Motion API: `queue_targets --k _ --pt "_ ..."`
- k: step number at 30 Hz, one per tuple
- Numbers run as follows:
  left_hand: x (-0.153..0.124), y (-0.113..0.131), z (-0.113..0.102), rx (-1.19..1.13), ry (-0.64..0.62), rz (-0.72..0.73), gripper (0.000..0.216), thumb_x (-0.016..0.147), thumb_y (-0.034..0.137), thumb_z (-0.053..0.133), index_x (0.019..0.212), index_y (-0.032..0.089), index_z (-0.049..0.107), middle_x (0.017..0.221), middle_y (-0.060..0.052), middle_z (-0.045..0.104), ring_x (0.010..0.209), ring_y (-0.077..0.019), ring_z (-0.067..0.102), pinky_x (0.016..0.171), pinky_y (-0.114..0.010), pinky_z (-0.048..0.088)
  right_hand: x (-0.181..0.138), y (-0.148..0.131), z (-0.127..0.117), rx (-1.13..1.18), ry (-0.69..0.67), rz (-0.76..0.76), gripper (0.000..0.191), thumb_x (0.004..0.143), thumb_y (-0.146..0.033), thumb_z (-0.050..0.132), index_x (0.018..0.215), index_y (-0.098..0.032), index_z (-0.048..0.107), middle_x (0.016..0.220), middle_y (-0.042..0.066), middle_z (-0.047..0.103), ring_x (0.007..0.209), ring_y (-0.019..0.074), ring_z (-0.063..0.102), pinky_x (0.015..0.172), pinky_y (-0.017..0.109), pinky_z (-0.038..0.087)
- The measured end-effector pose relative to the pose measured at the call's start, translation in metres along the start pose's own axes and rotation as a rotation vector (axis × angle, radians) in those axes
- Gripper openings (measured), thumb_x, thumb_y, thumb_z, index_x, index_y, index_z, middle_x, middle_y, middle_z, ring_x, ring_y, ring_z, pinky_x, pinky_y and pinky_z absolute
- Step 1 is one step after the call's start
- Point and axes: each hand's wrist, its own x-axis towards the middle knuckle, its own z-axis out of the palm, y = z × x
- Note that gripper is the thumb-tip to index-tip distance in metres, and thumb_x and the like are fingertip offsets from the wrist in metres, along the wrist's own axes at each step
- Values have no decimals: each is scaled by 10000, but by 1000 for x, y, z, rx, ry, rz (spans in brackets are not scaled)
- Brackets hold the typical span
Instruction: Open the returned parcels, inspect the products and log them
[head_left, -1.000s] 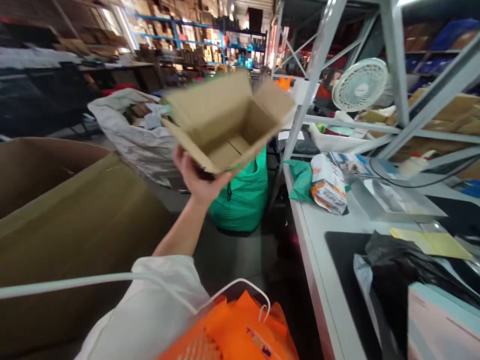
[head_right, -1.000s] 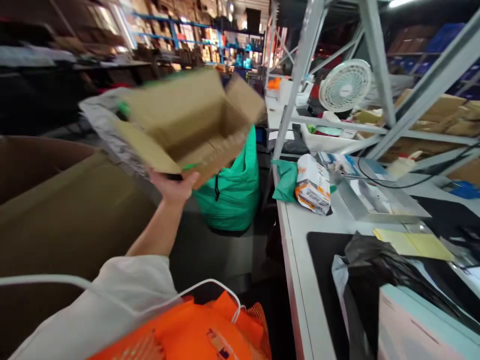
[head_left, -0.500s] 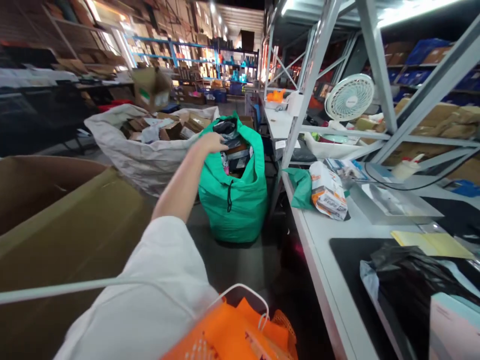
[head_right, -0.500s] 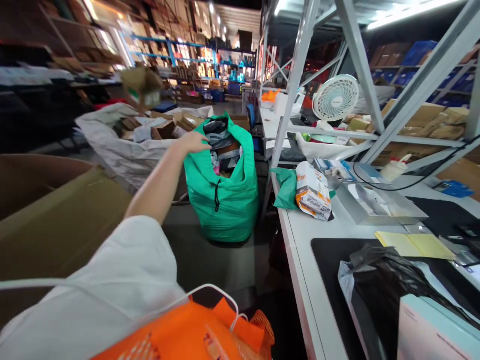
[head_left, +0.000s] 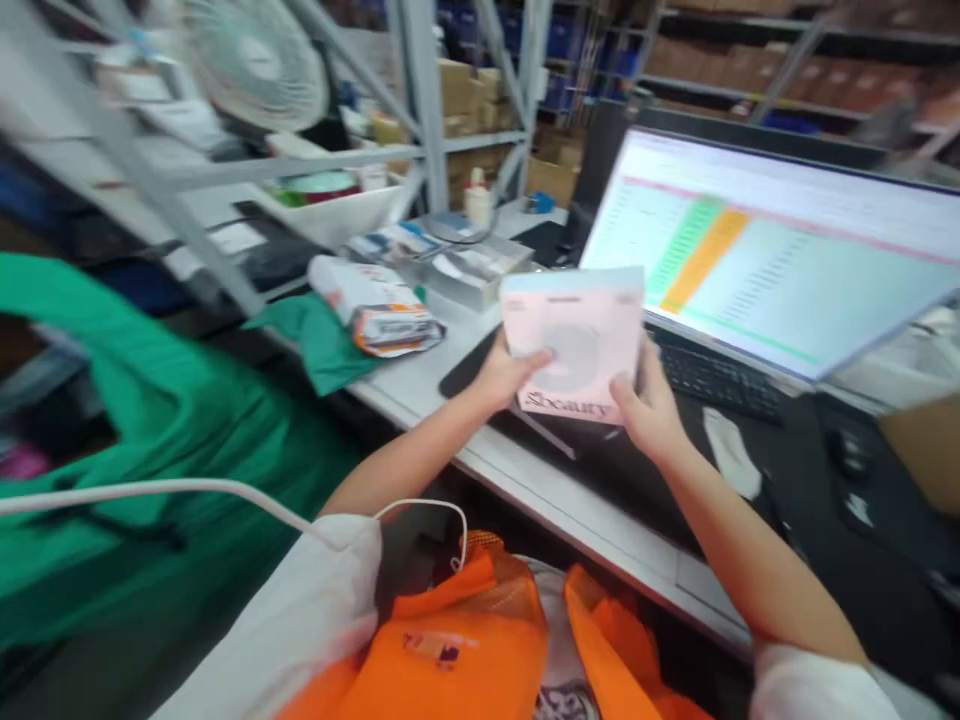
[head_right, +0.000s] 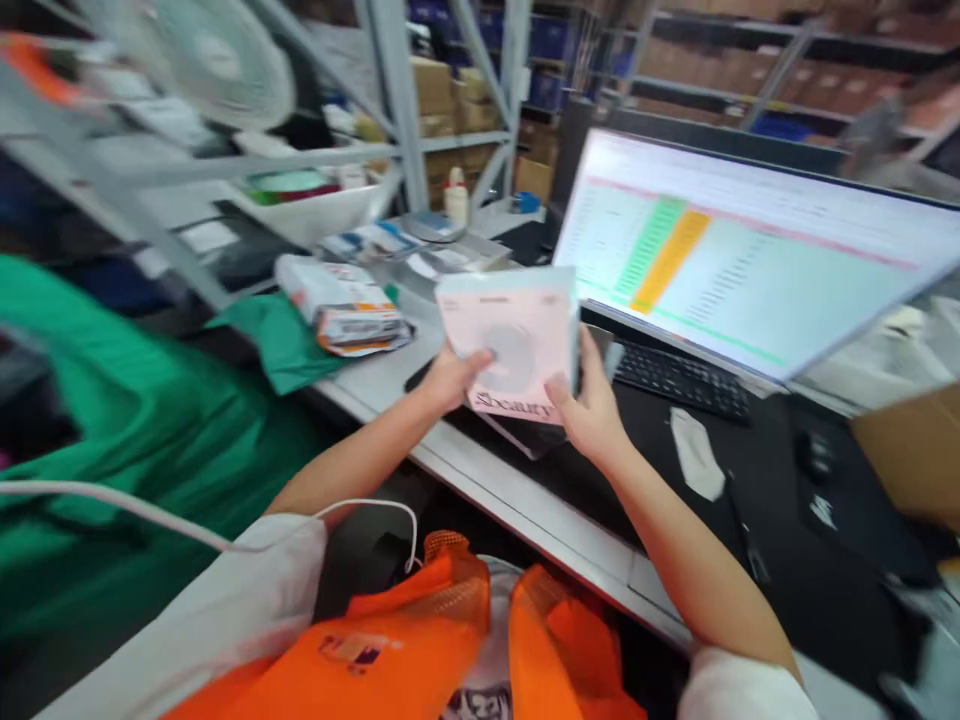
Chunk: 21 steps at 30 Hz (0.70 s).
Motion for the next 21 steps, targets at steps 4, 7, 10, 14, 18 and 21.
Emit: queue_targets --k 4,7,10,14,18,21 --pt "57 -13 -6 -248 229 -10 776 572 575 943 1153 154 650 1176 -157 753 1252 -394 659 1113 -538 526 19 49 -11 -276 27 184 888 879 -684 638 1558 -151 426 1681 220 260 1570 414 164 1233 702 130" --pt "82 -13 -27 -319 323 90 640 705 629 811 1118 167 653 1192 -132 753 1315 -332 629 1137 -463 513 17 82 -2 -340 2 413 1094 761 -426 821 1636 -95 255 1653 287 276 1533 458 241 1196 725 207" --pt "87 -12 -49 -326 387 185 658 759 675 715 1185 179 641 1287 -118 721 1371 -280 589 1150 -398 488 -1 88 14 -240 -142 315 705 873 -180 605 1550 -75 438 1428 241 579 1348 334 528 1159 541 398" --pt "82 -12 -71 -254 378 198 721 753 728 658 1247 203 638 1390 -112 670 1414 -258 550 1148 -367 470 -34 59 33 -367 -394 -131 303 902 -124 531 1087 -181 765 1310 172 642 1344 337 501 1209 644 245" --pt "83 -15 -77 -266 339 176 735 719 722 690 1241 207 643 1387 -108 673 1423 -253 540 1159 -370 450 -44 35 62 -419 -565 -280 394 843 -433 780 1115 -156 712 1668 218 275 1540 488 147 1162 804 115" --pt "87 -22 -76 -218 330 151 736 722 730 686 1228 197 631 1358 -90 690 1442 -251 518 1175 -365 437 -36 39 89 -354 -648 -154 616 810 -483 837 1218 -74 624 1481 317 489 1423 464 409 1124 694 358"
